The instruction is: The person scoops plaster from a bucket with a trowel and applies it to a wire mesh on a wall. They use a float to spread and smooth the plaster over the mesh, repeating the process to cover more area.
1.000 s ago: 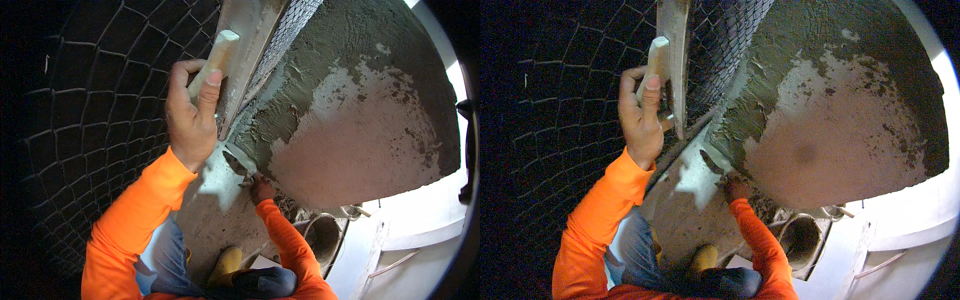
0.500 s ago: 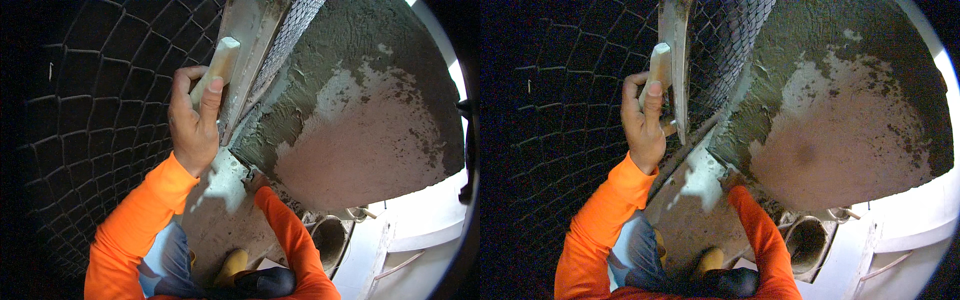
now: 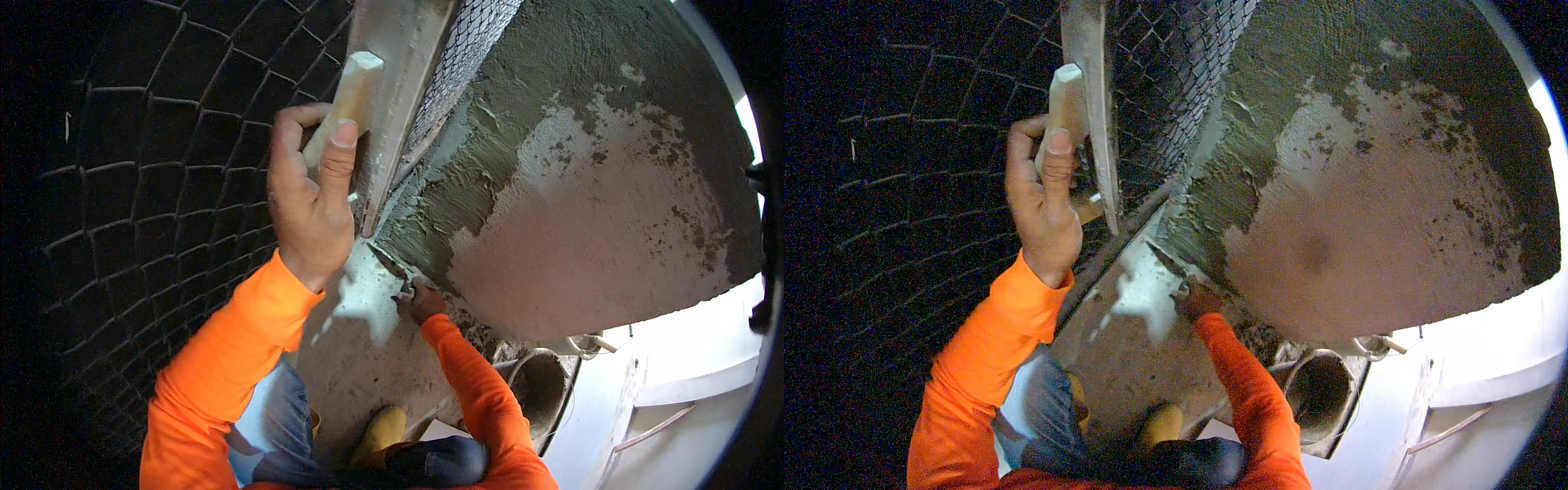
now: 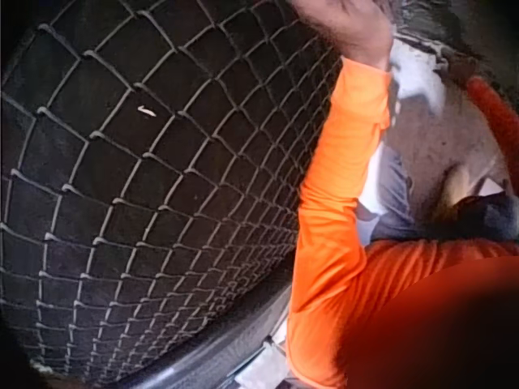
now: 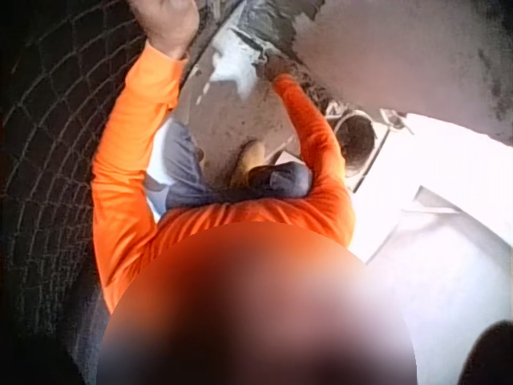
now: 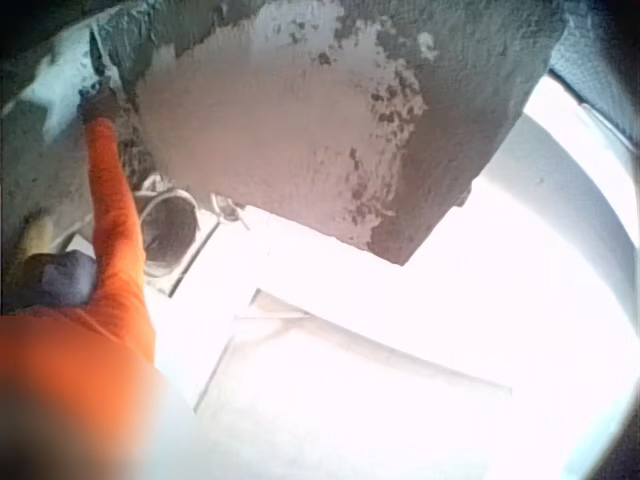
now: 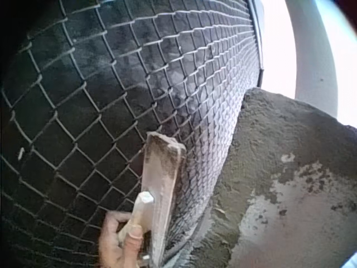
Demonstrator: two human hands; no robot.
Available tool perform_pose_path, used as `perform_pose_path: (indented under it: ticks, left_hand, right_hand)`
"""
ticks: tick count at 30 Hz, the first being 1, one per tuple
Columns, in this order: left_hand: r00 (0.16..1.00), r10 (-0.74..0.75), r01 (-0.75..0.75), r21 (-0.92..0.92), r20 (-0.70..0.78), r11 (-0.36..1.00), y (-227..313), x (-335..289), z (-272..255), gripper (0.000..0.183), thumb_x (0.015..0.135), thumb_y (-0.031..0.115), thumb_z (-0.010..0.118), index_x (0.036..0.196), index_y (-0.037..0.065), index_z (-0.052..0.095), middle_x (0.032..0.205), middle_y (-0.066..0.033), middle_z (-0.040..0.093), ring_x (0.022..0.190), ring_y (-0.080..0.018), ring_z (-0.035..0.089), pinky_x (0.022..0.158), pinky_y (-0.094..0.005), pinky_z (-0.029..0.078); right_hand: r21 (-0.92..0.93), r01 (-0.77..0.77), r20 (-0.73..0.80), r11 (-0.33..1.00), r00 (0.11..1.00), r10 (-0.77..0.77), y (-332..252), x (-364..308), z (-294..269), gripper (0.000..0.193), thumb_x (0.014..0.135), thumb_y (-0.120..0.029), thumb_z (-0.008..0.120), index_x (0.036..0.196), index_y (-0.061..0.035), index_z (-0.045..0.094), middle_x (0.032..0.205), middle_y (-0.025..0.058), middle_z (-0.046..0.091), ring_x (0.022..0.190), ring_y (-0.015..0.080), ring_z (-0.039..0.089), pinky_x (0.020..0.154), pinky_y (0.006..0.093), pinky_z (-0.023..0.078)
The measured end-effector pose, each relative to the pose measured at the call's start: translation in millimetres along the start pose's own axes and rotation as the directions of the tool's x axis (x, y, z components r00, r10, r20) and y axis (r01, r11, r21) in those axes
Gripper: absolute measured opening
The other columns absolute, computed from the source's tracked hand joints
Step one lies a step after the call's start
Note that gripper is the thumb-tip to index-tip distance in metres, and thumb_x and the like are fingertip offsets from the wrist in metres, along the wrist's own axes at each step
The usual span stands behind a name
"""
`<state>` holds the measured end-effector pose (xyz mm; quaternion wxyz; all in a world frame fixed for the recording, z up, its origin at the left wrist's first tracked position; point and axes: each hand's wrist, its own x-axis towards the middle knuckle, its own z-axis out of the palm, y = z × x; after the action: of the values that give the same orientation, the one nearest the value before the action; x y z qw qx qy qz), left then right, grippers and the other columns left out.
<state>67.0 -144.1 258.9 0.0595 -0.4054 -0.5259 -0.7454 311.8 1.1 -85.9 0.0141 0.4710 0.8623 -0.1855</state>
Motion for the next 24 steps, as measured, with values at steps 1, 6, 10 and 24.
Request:
perform_pose_path:
  ticks: [1, 6, 10, 24]
  left_hand:
    - [1.0, -0.008, 0.008, -0.005, 0.004, 1.0, 0.0, -1.7, 2.7, 0.035, 0.105, 0.034, 0.057, 0.112, 0.0, 0.054, 0.096, -0.0087, 0.061, 0.087, -0.0146, 0.059, 0.078, -0.0303, 0.049]
    - [0.997, 0.064, -0.067, 0.076, 0.034, 0.995, -1.3, -4.5, 3.7, 0.035, 0.105, 0.034, 0.057, 0.114, 0.0, 0.054, 0.098, -0.0095, 0.061, 0.087, -0.0151, 0.058, 0.079, -0.0308, 0.049]
    - [0.999, 0.041, -0.042, 0.059, 0.024, 0.997, -4.8, -1.3, -3.8, 0.034, 0.105, 0.033, 0.057, 0.114, 0.0, 0.055, 0.1, -0.01, 0.061, 0.091, -0.0155, 0.058, 0.083, -0.031, 0.048]
    - [0.998, 0.045, -0.048, 0.075, 0.046, 0.996, -7.6, -5.0, 4.5, 0.034, 0.106, 0.033, 0.055, 0.114, 0.0, 0.054, 0.101, -0.0088, 0.06, 0.093, -0.0148, 0.056, 0.085, -0.0308, 0.046]
  right_hand:
    - [-0.022, 0.004, 0.035, 1.0, 0.999, -0.003, -3.9, 6.4, 3.8, 0.071, 0.087, -0.062, 0.067, 0.136, -0.0124, 0.053, 0.11, 0.0228, 0.071, 0.101, 0.0436, 0.069, 0.085, 0.0496, 0.054]
    - [0.129, -0.034, 0.165, 0.991, 0.986, 0.013, -5.1, 40.7, 12.5, 0.074, 0.086, -0.054, 0.073, 0.139, -0.007, 0.053, 0.107, 0.02, 0.073, 0.095, 0.0361, 0.072, 0.083, 0.046, 0.055]
    - [0.212, 0.007, 0.058, 0.977, 0.998, -0.019, 11.0, 35.0, -8.7, 0.081, 0.088, -0.05, 0.071, 0.146, 0.0, 0.046, 0.116, 0.021, 0.071, 0.105, 0.0363, 0.07, 0.09, 0.0426, 0.055]
    - [-0.008, -0.087, 0.104, 0.996, 0.991, 0.087, 3.0, -0.2, -29.4, 0.067, 0.093, -0.055, 0.063, 0.141, -0.0099, 0.052, 0.122, 0.0224, 0.069, 0.108, 0.0439, 0.067, 0.093, 0.0513, 0.053]
